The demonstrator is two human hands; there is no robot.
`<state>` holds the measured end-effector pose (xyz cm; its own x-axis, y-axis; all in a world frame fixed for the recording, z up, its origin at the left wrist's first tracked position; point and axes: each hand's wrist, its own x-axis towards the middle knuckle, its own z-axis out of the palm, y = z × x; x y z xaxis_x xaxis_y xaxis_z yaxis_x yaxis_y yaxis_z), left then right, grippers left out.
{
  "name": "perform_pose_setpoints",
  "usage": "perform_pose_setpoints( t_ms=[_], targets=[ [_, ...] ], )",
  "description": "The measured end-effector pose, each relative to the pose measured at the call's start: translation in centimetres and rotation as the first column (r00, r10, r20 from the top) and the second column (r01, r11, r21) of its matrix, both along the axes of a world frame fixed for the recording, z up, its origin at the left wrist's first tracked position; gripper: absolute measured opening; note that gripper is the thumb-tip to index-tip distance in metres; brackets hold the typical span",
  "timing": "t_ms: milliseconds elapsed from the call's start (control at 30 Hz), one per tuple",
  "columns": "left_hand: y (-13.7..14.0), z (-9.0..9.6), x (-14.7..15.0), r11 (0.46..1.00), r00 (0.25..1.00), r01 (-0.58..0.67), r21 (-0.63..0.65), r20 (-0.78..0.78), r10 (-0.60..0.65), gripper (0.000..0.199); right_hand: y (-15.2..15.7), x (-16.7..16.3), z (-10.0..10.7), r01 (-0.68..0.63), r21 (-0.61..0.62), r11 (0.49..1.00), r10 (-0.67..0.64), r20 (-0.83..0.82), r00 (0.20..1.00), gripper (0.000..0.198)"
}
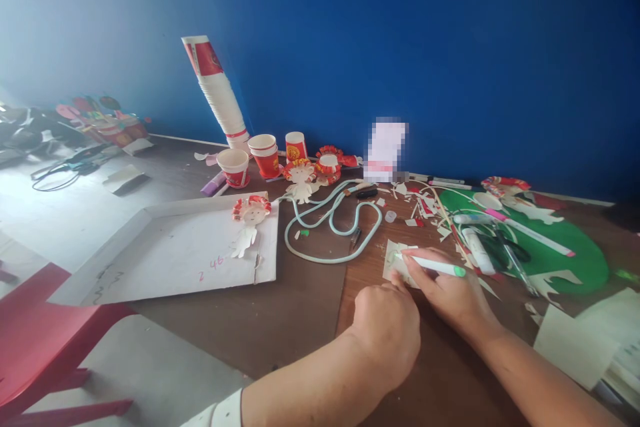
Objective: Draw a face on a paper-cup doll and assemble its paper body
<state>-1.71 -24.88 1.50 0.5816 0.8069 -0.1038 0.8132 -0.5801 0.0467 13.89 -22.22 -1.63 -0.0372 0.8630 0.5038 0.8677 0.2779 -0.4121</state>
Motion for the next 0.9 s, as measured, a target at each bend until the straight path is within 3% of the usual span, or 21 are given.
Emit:
perform_pose_setpoints(
  t_ms=[700,900],
  targets=[
    [-0.01,0.05,-0.06,1.0,1.0,0.027,0.011,-0.006,-0.027,0.06,-0.19,-0.01,0.07,-0.024,-0.05,0.998,0.022,-0.037,0.999,0.023],
    [0.04,0.27,-0.07,0.999,0.999,0.035,-0.009,-0.003,-0.036,0.047,-0.3,-0.12,0.26,-0.044,-0.043,0.998,0.042,-0.031,0.999,0.023]
  ],
)
